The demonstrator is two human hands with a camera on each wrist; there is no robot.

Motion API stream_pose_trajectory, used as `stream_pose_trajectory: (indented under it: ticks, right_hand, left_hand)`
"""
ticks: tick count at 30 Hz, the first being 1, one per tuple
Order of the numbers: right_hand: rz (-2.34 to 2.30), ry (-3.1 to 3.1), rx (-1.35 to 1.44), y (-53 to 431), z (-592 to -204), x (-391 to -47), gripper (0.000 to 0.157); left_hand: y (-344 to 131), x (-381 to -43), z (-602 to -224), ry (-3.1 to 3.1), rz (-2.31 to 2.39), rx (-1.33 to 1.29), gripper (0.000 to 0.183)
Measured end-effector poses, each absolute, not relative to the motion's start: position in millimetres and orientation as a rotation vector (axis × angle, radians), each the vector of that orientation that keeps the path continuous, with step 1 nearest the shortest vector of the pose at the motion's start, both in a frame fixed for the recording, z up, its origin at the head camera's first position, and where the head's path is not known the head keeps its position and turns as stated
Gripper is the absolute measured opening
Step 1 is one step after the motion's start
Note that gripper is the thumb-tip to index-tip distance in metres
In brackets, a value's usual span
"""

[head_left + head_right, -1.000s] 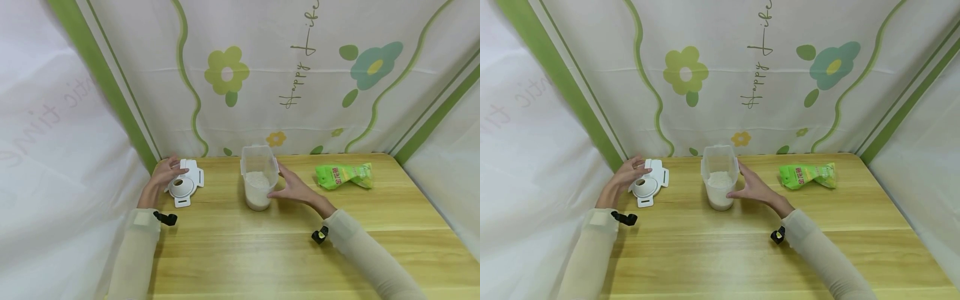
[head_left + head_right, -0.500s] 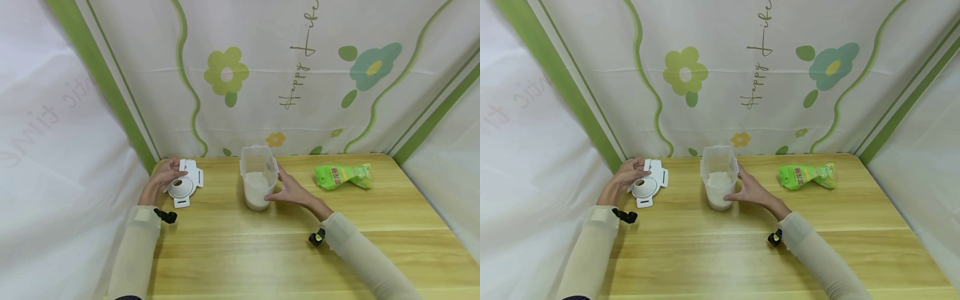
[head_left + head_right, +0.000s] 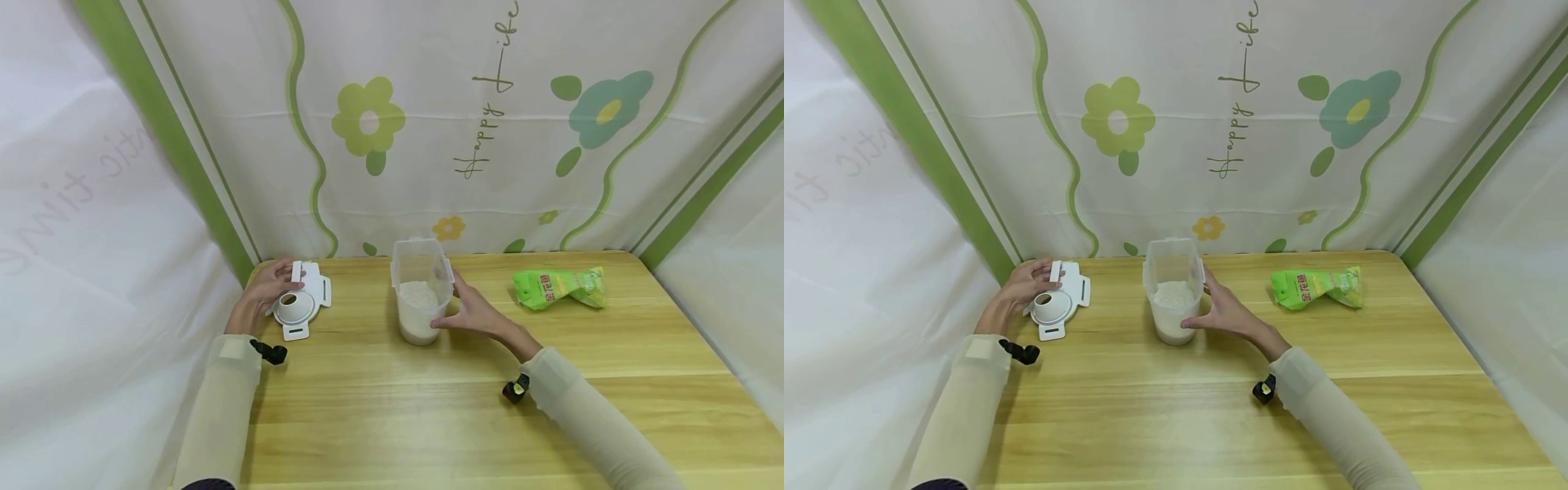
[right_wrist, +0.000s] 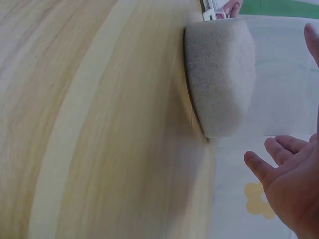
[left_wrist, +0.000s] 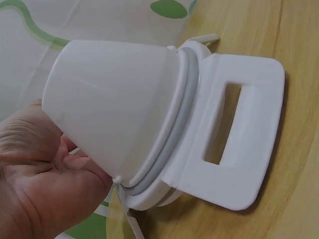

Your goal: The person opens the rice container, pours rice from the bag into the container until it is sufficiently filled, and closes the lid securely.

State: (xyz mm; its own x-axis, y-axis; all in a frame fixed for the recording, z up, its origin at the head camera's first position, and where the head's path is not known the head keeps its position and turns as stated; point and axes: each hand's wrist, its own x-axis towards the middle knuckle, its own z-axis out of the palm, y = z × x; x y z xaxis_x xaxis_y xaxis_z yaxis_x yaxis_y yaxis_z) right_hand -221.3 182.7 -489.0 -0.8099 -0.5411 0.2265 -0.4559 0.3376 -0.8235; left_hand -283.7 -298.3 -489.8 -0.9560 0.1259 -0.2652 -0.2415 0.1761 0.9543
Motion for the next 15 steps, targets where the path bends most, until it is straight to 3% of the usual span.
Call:
stream_pose_trajectory:
  ticks: [15]
  right_hand:
    - [-1.492, 2.501, -0.943, 182, -490, -221, 0.139]
  left_hand:
    - [-302, -286, -501, 2.132, 1.925, -0.076, 0.09]
